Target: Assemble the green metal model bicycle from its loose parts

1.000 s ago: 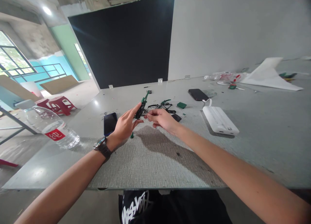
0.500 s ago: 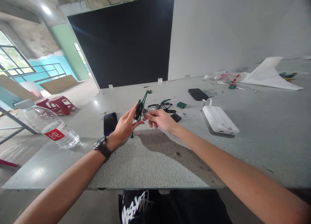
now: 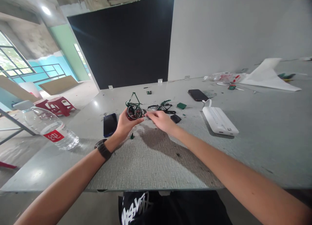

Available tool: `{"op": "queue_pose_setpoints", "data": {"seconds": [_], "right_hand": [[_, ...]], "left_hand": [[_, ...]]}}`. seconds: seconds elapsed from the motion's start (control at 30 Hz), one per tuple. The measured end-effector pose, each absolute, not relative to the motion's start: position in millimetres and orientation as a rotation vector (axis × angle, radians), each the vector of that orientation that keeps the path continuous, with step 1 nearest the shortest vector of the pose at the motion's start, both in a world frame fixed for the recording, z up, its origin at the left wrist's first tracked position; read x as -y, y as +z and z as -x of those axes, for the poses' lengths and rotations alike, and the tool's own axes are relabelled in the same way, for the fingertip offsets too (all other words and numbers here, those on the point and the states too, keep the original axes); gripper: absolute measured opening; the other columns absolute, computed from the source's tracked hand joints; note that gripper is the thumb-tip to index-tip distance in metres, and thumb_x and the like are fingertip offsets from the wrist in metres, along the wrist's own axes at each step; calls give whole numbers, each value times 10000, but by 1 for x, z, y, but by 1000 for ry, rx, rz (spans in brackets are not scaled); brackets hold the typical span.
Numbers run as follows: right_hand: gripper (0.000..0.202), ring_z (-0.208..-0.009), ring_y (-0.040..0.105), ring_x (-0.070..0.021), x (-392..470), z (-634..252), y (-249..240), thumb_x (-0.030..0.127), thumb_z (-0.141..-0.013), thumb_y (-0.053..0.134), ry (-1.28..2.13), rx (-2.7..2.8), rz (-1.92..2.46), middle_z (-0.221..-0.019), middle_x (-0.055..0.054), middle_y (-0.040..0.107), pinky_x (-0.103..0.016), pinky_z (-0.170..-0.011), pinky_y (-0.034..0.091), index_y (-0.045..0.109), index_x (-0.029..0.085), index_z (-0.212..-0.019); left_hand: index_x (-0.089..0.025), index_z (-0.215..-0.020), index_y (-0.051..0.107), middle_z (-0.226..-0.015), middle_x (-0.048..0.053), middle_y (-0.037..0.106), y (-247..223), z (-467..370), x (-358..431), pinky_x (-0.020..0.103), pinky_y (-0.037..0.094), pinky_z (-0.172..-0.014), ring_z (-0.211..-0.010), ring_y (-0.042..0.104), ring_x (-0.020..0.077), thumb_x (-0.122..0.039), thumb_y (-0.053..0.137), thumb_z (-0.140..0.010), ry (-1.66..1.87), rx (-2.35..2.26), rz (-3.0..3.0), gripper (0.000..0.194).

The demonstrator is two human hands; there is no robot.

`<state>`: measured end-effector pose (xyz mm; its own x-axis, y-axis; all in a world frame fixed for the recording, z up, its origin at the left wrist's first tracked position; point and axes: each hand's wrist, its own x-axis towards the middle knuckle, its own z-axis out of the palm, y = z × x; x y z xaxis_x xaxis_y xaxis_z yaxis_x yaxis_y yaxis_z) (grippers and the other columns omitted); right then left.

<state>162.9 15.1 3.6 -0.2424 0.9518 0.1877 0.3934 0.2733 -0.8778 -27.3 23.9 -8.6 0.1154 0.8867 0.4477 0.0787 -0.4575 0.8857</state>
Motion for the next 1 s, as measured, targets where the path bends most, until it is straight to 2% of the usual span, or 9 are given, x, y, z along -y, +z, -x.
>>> {"op": "queue_pose_setpoints", "data": {"seconds": [0.07,0.17,0.27,0.4,0.5,0.63,0.7,0.83,1.0], "right_hand": [[380,-504,368,-131,-14,-162,3,514,-988,465,978,1768,1182,-548,43,385,-303,-524,293,641,214,-836],[386,-521,366,-122,-15,-161,0,552,-958,514,980,1721,1137,-588,36,436,-298,-538,302,630,208,-826],[412,-545,378,-126,-18,-163,-1,585,-943,528,911,1712,1133,-622,23,473,-298,-550,302,645,201,-849],[442,-629,452,-152,-20,-165,3,578,-961,503,744,1754,1098,-705,-28,570,-312,-600,334,681,177,-908],[447,-701,515,-175,-18,-166,8,567,-968,507,669,1766,1092,-810,-68,646,-325,-649,366,699,163,-976],[458,-681,507,-174,-17,-167,9,575,-960,529,666,1739,1108,-795,-60,631,-326,-629,354,702,162,-1058],[464,-669,492,-167,-18,-167,7,597,-958,522,693,1741,1087,-777,-48,608,-322,-621,343,697,172,-1021],[516,-632,431,-151,-18,-166,4,651,-963,467,733,1809,1040,-678,-9,504,-319,-607,304,606,200,-757],[521,-654,429,-154,-18,-165,2,662,-960,459,733,1813,1043,-687,-8,505,-320,-625,308,559,206,-729]], "left_hand": [[-156,-1053,612,-1050,98,729,-10,27,-23,442,565,-915,-972,704,247,-282,888,-687,1373,-838,-1604,476],[-157,-1092,625,-1103,103,719,-12,26,-22,406,538,-923,-1003,687,244,-252,911,-653,1320,-766,-1548,533],[-157,-1094,652,-1104,103,721,-13,25,-23,370,530,-893,-993,678,233,-277,892,-697,1304,-752,-1504,479],[-119,-1012,707,-1004,103,732,-13,25,-25,339,546,-836,-875,686,187,-381,790,-820,1294,-714,-1332,335],[-97,-923,725,-882,86,729,-11,25,-26,320,563,-750,-736,676,154,-378,805,-801,1264,-730,-1243,316],[-86,-884,727,-821,74,720,-9,25,-24,292,556,-698,-689,667,141,-328,842,-759,1256,-750,-1239,296],[-91,-887,718,-834,68,721,-8,25,-24,278,552,-689,-697,669,136,-314,855,-744,1296,-758,-1212,298],[-112,-889,681,-836,47,712,-9,28,-27,247,533,-662,-717,676,129,-294,870,-726,1407,-796,-1125,308],[-128,-908,655,-853,29,708,-9,29,-28,223,522,-639,-698,662,105,-266,887,-701,1452,-813,-1070,340]]}}
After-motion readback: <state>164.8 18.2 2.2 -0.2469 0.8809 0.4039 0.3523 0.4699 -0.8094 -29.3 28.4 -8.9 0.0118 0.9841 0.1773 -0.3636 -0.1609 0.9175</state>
